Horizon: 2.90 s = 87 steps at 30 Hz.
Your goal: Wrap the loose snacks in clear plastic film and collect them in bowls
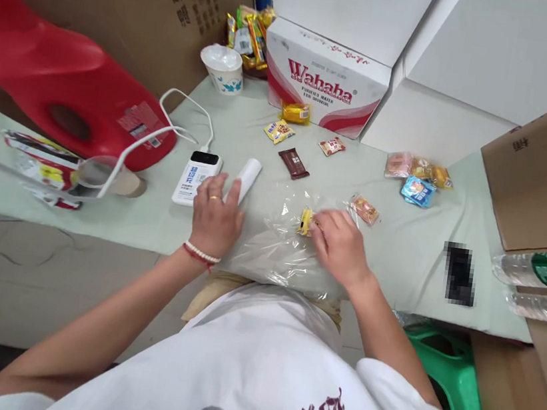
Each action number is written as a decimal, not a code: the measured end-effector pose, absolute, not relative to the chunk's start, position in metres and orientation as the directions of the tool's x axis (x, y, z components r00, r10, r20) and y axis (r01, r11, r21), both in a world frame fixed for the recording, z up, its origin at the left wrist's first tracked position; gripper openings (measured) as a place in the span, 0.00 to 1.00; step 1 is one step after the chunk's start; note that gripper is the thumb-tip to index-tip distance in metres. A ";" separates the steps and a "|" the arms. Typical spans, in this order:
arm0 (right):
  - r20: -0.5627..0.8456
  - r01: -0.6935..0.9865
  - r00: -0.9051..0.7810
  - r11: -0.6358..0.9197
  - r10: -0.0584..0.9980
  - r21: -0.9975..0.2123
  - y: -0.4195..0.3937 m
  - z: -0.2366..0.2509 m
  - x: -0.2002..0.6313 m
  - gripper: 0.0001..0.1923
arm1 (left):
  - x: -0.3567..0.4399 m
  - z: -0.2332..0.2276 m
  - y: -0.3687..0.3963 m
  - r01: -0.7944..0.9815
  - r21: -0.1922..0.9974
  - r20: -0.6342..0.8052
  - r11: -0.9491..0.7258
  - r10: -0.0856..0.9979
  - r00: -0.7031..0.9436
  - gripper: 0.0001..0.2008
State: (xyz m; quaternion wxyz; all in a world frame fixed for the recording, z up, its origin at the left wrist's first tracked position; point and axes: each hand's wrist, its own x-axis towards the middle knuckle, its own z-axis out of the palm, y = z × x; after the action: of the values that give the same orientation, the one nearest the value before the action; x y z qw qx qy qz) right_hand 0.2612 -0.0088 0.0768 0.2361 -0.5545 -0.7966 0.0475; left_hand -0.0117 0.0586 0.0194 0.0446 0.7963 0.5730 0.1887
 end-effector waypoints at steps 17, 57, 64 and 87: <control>0.052 0.660 -0.118 0.118 0.992 -0.742 -0.062 0.025 0.332 0.17 | -0.040 0.012 0.077 0.442 0.382 -0.095 -0.811 0.442 0.892 0.27; 0.042 0.935 0.224 -0.203 0.974 -0.289 0.015 0.049 0.378 0.21 | 0.065 -0.011 0.126 0.751 0.644 0.255 -0.148 0.967 -0.028 0.13; -0.041 0.947 -0.144 0.126 0.989 -0.295 0.103 0.046 0.335 0.32 | 0.059 0.017 0.082 0.752 0.480 0.327 -0.451 0.888 0.324 0.17; -0.219 0.862 -0.459 0.491 0.861 0.127 0.010 0.055 0.271 0.25 | 0.080 -0.007 0.115 0.557 0.822 0.114 -0.120 0.992 0.046 0.19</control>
State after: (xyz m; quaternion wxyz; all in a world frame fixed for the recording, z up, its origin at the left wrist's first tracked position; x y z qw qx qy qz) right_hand 0.2714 0.0104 0.0550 -0.1278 -0.5044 -0.8540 0.0010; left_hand 0.0804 0.1148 -0.0069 0.3033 0.6567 0.5898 0.3590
